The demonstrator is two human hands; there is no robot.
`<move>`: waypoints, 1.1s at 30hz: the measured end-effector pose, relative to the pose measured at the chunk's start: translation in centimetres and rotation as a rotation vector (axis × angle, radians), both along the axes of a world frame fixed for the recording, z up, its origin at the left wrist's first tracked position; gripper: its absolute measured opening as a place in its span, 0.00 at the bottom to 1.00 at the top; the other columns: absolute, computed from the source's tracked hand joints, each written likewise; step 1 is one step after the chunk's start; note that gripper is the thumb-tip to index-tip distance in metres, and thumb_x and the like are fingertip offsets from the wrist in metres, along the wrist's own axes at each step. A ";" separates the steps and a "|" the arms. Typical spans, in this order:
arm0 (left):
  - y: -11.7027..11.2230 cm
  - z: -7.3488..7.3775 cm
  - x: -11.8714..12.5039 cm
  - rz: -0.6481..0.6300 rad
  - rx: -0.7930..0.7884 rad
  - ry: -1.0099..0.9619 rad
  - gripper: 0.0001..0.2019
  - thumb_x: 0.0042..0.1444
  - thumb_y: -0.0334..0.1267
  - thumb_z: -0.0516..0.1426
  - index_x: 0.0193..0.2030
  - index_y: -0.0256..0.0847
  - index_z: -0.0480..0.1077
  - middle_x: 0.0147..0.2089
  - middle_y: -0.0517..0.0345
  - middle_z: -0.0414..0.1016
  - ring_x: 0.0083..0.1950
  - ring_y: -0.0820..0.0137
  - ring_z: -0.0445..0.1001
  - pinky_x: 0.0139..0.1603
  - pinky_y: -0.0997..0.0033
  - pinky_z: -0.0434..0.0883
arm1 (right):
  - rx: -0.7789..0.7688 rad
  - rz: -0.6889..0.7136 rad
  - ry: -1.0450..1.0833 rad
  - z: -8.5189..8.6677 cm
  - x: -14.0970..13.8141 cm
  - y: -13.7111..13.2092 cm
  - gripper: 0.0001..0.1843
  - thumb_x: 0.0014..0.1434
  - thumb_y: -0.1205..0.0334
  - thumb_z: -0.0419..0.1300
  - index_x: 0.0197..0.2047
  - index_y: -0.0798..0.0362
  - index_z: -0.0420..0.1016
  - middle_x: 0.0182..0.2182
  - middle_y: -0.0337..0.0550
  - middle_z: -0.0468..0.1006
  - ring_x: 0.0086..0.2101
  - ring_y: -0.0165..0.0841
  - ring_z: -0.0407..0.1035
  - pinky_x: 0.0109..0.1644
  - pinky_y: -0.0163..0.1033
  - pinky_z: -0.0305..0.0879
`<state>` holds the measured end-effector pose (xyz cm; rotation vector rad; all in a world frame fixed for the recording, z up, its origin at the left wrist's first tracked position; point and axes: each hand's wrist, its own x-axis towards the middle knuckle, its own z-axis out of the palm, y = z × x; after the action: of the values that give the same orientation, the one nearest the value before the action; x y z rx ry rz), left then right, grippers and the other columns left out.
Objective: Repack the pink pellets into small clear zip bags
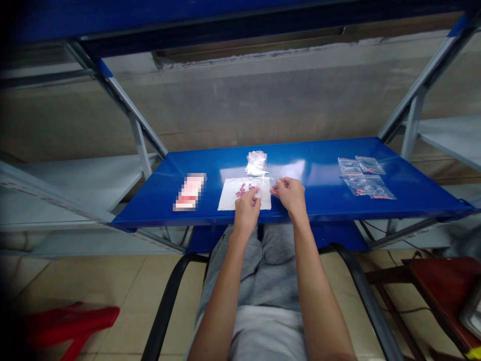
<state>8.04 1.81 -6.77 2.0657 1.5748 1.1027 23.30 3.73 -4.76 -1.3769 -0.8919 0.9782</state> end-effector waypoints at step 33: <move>-0.1 0.3 -0.2 0.028 -0.112 -0.152 0.21 0.59 0.23 0.57 0.57 0.40 0.76 0.53 0.50 0.83 0.46 0.64 0.82 0.57 0.60 0.77 | 0.087 -0.042 -0.514 0.4 -0.3 0.6 0.09 0.47 0.65 0.63 0.34 0.52 0.80 0.26 0.42 0.83 0.31 0.40 0.80 0.41 0.41 0.72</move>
<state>7.88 1.71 -6.44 1.8475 1.5590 1.1259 23.01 4.36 -4.39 -1.5939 -1.2628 0.5473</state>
